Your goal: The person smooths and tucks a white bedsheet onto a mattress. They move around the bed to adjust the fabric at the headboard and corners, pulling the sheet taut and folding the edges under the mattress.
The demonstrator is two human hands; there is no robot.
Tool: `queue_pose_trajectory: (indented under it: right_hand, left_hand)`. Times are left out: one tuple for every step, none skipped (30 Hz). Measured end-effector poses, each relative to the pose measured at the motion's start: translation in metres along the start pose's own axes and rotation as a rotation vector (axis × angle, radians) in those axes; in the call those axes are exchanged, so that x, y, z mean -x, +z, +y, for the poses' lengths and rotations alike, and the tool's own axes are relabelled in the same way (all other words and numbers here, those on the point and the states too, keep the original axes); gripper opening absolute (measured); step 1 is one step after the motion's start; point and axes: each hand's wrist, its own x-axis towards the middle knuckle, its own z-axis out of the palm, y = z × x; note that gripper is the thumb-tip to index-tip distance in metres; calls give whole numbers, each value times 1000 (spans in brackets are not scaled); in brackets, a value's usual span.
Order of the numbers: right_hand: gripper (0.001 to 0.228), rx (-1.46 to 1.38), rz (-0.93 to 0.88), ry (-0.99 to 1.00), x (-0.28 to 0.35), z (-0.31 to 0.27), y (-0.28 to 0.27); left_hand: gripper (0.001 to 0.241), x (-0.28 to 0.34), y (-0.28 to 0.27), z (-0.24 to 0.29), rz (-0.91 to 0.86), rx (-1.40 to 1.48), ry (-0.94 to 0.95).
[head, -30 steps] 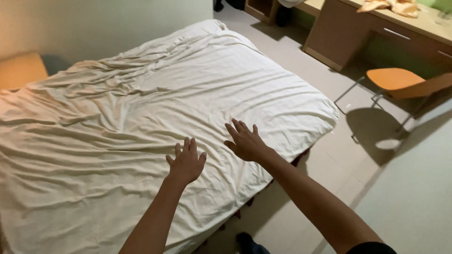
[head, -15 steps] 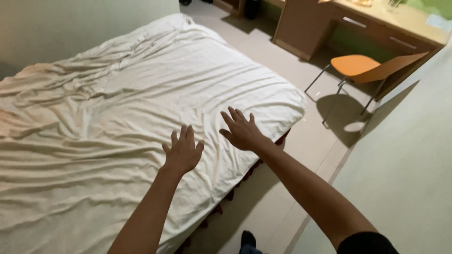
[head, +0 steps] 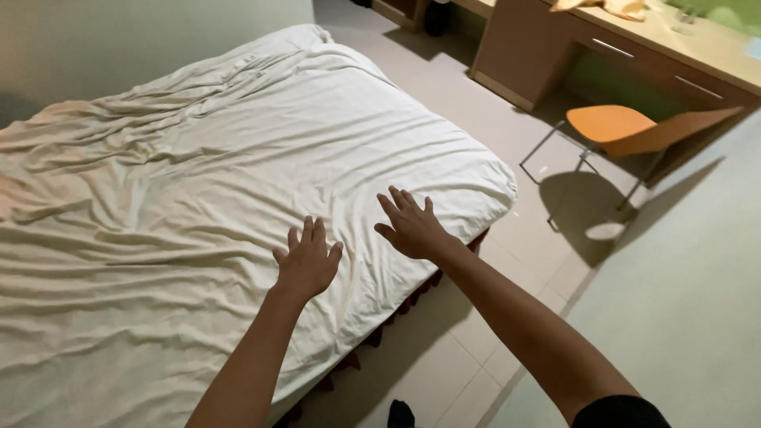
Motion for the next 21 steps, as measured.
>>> queue_pose_trajectory:
  right_hand:
    - [72, 0, -3, -17, -2, -1, 1]
    - [72, -1, -11, -43, -6, -3, 1]
    - [72, -3, -20, -68, -10, -6, 1]
    - [72, -1, -26, -94, -13, -7, 3]
    - [72, 3, -40, -122, -17, -9, 6]
    - [72, 4, -56, -149, -21, -11, 10]
    - [72, 4, -64, -174, -28, -12, 15]
    - [72, 3, -71, -195, -31, -13, 22]
    - [72, 3, -79, -216, -34, -15, 28]
    - [72, 1, -91, -233, -34, -18, 32]
    - [72, -2, -111, -245, -33, -23, 35]
    - [72, -2, -121, -254, -35, -27, 36]
    - [72, -1, -122, -270, -36, -30, 37]
    - [72, -4, -137, -278, -37, -34, 38]
    - [73, -7, -152, -287, -37, -37, 39]
    - [73, -11, -146, -296, -38, -41, 41]
    - [73, -15, -148, -301, -40, -44, 44]
    - [72, -20, -151, -299, -41, -46, 44]
    - [72, -25, -146, -300, -41, -51, 45]
    - [72, -20, -154, -306, -41, -52, 47]
    - [72, -15, -163, -313, -40, -54, 50]
  left_hand:
    - [78, 1, 2, -3, 7, 3, -15]
    - [78, 3, 3, -6, 12, 9, -46]
    - [79, 5, 4, -9, 17, 16, -76]
    - [79, 5, 8, -14, 27, 22, -99]
    - [79, 6, 13, -18, 30, 21, -130]
    - [80, 7, 17, -25, 30, 18, -162]
    - [80, 11, 17, -28, 37, 22, -186]
    - [79, 17, 20, -32, 40, 27, -213]
    - [79, 24, 22, -35, 44, 32, -240]
    - [79, 31, 23, -38, 43, 36, -261]
    - [79, 40, 24, -41, 36, 43, -291]
    - [78, 44, 23, -44, 37, 49, -313]
    - [78, 47, 24, -48, 45, 52, -326]
    - [78, 51, 24, -52, 41, 48, -347]
    - [78, 55, 24, -56, 37, 45, -368]
    - [78, 59, 23, -59, 45, 40, -374]
    - [78, 62, 22, -63, 54, 42, -385]
    - [79, 64, 19, -64, 59, 43, -389]
    - [79, 65, 19, -70, 62, 37, -389]
    - [79, 65, 22, -73, 62, 43, -390]
    - [79, 65, 24, -78, 63, 50, -392]
